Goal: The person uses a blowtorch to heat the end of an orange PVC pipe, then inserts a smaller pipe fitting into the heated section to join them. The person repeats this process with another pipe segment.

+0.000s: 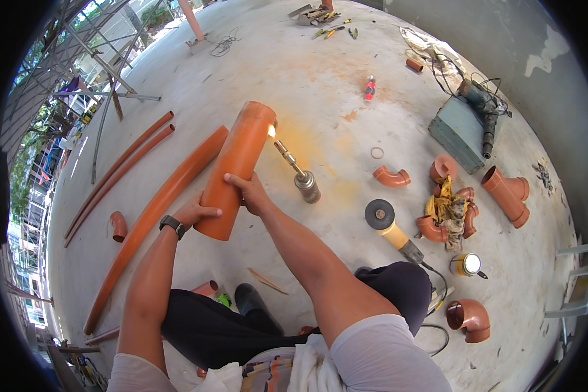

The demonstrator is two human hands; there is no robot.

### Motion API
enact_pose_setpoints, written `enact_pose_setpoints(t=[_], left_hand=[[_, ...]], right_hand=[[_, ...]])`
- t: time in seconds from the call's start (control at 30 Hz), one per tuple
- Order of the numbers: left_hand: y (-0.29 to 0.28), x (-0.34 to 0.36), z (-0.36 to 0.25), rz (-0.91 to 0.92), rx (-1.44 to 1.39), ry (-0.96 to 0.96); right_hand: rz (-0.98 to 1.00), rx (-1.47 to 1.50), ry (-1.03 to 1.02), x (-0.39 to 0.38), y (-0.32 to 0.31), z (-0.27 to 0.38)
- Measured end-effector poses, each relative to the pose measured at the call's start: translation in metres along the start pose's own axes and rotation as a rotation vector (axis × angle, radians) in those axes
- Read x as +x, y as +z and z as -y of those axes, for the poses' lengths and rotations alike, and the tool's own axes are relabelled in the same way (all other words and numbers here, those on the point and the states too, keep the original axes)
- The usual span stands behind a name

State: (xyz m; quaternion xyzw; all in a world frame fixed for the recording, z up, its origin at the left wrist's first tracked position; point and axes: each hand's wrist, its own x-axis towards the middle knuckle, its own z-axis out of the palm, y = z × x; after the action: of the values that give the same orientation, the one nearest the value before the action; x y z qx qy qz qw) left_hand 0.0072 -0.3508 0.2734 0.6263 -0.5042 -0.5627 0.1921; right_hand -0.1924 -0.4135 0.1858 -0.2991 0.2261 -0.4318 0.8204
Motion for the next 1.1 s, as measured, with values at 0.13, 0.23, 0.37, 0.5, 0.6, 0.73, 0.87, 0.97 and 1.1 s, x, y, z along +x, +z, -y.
enact_pose_setpoints(t=[0.13, 0.23, 0.37, 0.5, 0.6, 0.73, 0.87, 0.97, 1.1], left_hand=[[0.005, 0.000, -0.003, -0.076, 0.003, -0.027], [0.011, 0.001, -0.009, -0.136, 0.100, 0.020], [0.010, 0.002, 0.000, -0.322, 0.400, 0.061], [0.026, -0.001, -0.014, -0.407, 0.507, 0.019], [0.037, -0.001, -0.019, -0.491, 0.672, -0.013], [0.056, -0.004, -0.030, -0.579, 0.846, -0.111], [0.064, -0.003, -0.035, -0.609, 0.949, -0.160], [0.059, -0.002, -0.029, -0.575, 0.911, -0.098], [0.034, 0.002, -0.011, -0.425, 0.618, 0.113]], right_hand=[[0.051, 0.054, -0.022, 0.003, -0.003, -0.003], [0.013, 0.070, -0.036, 0.005, -0.004, -0.003], [-0.030, 0.043, 0.002, 0.005, 0.001, -0.003], [-0.023, 0.018, 0.065, 0.012, -0.006, -0.005], [-0.056, 0.027, 0.049, 0.013, -0.004, -0.009], [-0.082, 0.013, 0.046, 0.010, 0.000, -0.007], [-0.096, 0.011, 0.038, 0.008, 0.002, -0.002], [-0.081, 0.004, 0.019, 0.007, 0.001, 0.000], [-0.032, 0.000, 0.017, 0.004, -0.001, 0.000]])
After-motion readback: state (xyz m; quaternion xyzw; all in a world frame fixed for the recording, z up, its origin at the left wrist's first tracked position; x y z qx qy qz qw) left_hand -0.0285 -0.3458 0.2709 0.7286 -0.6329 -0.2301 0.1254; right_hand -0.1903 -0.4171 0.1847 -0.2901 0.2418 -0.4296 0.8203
